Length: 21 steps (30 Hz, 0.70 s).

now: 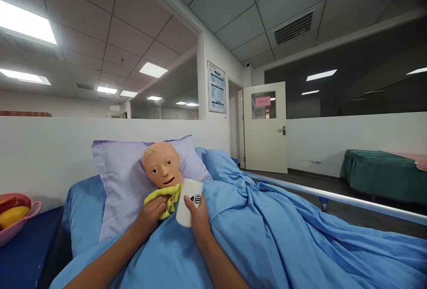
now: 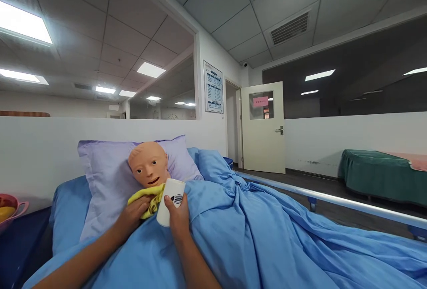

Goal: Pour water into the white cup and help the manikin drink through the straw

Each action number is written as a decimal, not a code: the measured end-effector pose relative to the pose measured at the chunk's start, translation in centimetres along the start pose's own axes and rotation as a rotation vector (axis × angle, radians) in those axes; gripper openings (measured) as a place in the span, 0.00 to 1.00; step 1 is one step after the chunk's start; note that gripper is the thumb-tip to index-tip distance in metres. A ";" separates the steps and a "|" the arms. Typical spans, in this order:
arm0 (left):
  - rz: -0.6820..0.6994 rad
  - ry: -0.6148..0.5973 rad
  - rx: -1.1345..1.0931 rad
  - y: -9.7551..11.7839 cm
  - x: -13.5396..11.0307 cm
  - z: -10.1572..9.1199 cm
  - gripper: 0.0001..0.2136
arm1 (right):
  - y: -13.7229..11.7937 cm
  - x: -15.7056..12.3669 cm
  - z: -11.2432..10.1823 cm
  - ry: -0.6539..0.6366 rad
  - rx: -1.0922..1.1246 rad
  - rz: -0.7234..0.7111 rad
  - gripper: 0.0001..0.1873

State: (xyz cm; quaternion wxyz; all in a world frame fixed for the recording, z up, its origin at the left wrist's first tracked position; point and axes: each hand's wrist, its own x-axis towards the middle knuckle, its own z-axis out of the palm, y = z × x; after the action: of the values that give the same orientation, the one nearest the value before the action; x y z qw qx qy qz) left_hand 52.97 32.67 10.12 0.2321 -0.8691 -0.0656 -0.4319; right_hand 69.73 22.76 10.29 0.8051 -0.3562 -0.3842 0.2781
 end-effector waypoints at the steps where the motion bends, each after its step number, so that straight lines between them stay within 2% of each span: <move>1: -0.008 -0.001 -0.017 0.2 0.0 -0.4 0.11 | -0.1 -0.1 0.0 -0.006 0.002 -0.002 0.25; 3: -0.007 0.002 -0.058 0.8 1.1 -1.5 0.12 | -0.2 -0.1 0.1 -0.014 0.004 -0.005 0.25; 7: 0.052 0.098 -0.108 1.8 5.7 -3.1 0.07 | -0.1 0.0 0.1 -0.019 0.005 -0.014 0.26; 9: 0.096 0.114 -0.085 1.6 7.2 -3.0 0.05 | 0.1 0.1 0.1 -0.017 0.002 -0.013 0.27; 11: 0.131 0.080 -0.039 1.1 7.3 -2.2 0.05 | 0.2 0.2 0.0 -0.013 -0.004 0.001 0.27; 14: 0.114 0.015 0.010 0.1 4.7 -0.7 0.09 | 0.3 0.1 -0.1 -0.010 -0.019 0.032 0.27; 17: -0.025 -0.038 0.000 -0.5 0.7 0.0 0.10 | 0.0 0.0 -0.1 -0.005 -0.046 0.050 0.27; 19: -0.177 -0.067 -0.010 -0.7 -1.9 -0.5 0.11 | -0.2 -0.1 -0.1 -0.003 -0.068 0.054 0.27; 21: -0.307 -0.098 -0.057 -0.6 -4.4 -2.1 0.13 | -0.3 -0.3 0.0 -0.011 -0.087 0.061 0.27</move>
State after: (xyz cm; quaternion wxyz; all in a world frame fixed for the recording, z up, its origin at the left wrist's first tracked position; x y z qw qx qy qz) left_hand 48.55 32.62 8.01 0.1353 -0.8750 -0.1966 -0.4212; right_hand 69.65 22.38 10.39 0.7778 -0.4010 -0.3894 0.2875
